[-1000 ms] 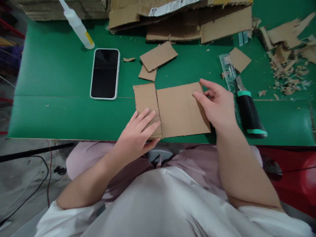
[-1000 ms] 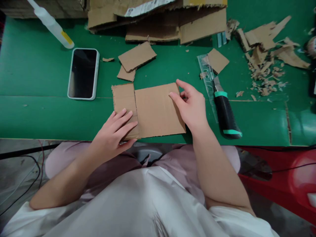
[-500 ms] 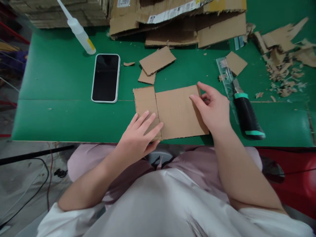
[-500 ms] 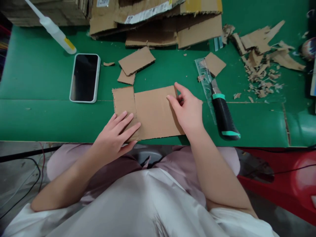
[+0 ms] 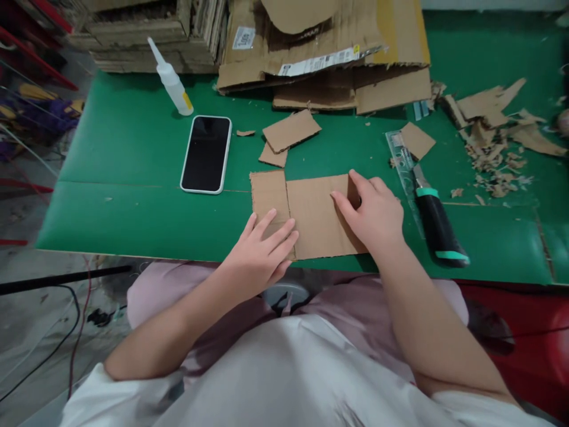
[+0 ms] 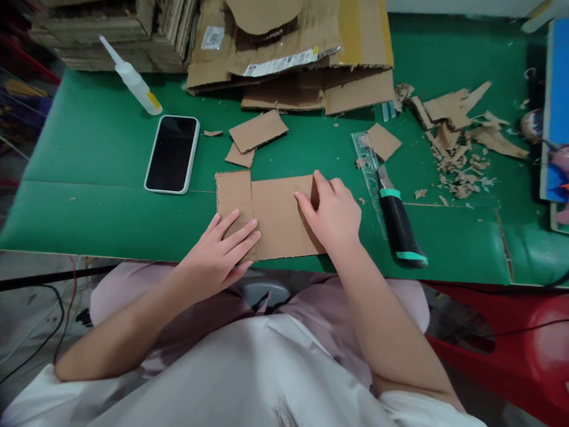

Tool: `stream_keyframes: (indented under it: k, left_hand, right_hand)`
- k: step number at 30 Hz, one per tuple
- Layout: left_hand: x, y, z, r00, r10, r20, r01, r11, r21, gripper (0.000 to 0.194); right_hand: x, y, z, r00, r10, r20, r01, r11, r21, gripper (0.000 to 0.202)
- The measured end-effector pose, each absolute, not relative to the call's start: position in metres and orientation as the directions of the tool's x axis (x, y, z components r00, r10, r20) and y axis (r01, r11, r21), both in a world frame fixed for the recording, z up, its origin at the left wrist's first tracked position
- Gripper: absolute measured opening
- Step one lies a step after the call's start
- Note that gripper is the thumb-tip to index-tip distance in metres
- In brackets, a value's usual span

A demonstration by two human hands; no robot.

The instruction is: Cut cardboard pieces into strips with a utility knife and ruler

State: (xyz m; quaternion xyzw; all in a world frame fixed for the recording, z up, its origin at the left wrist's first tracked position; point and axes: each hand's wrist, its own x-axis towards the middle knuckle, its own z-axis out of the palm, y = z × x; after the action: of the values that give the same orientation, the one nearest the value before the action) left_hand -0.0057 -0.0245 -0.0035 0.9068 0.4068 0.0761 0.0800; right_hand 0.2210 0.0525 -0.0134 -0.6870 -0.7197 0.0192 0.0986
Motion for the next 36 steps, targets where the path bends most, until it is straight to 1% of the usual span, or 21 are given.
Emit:
stream_keyframes:
  k: [5,12,14,17,20,22,26,31,36]
  left_hand:
    - [-0.006,-0.025,-0.003,0.661,0.747,0.071,0.724,-0.659,0.204,0.043]
    - [-0.003,-0.024,-0.002,0.639,0.768,0.049,0.746,-0.633,0.208,0.045]
    - [-0.001,-0.024,-0.002,0.627,0.778,0.043,0.757,-0.622,0.202,0.047]
    - [0.0,-0.023,0.0,0.615,0.788,0.037,0.769,-0.609,0.194,0.042]
    - [0.0,-0.022,0.001,0.601,0.798,0.043,0.78,-0.597,0.19,0.039]
    - [0.0,-0.021,0.0,0.597,0.801,0.049,0.782,-0.594,0.186,0.039]
    - [0.001,-0.021,0.0,0.592,0.805,0.043,0.786,-0.588,0.191,0.042]
    - [0.008,-0.021,0.0,0.565,0.825,0.026,0.811,-0.561,0.167,0.042]
    - [0.015,-0.018,-0.004,0.575,0.813,0.094,0.803,-0.582,0.128,0.047]
  right_hand:
    - [0.222,0.055,-0.02,-0.117,0.976,0.184,0.984,0.139,-0.109,0.065]
    - [0.216,0.053,-0.022,-0.129,0.953,0.275,0.978,0.167,-0.121,0.061]
    - [0.215,0.052,-0.019,-0.2,0.93,0.308,0.966,0.241,-0.099,0.055]
    - [0.209,0.052,-0.017,-0.415,0.859,0.3,0.888,0.454,-0.074,0.042]
    - [0.196,0.051,-0.017,-0.605,0.762,0.231,0.758,0.64,-0.126,0.044]
    - [0.187,0.051,-0.018,-0.643,0.738,0.204,0.716,0.674,-0.184,0.046]
    - [0.177,0.051,-0.019,-0.619,0.759,0.205,0.705,0.651,-0.281,0.043]
    - [0.176,0.055,-0.023,-0.58,0.766,0.279,0.674,0.643,-0.365,0.033]
    - [0.178,0.059,-0.027,-0.561,0.763,0.321,0.623,0.644,-0.444,0.023]
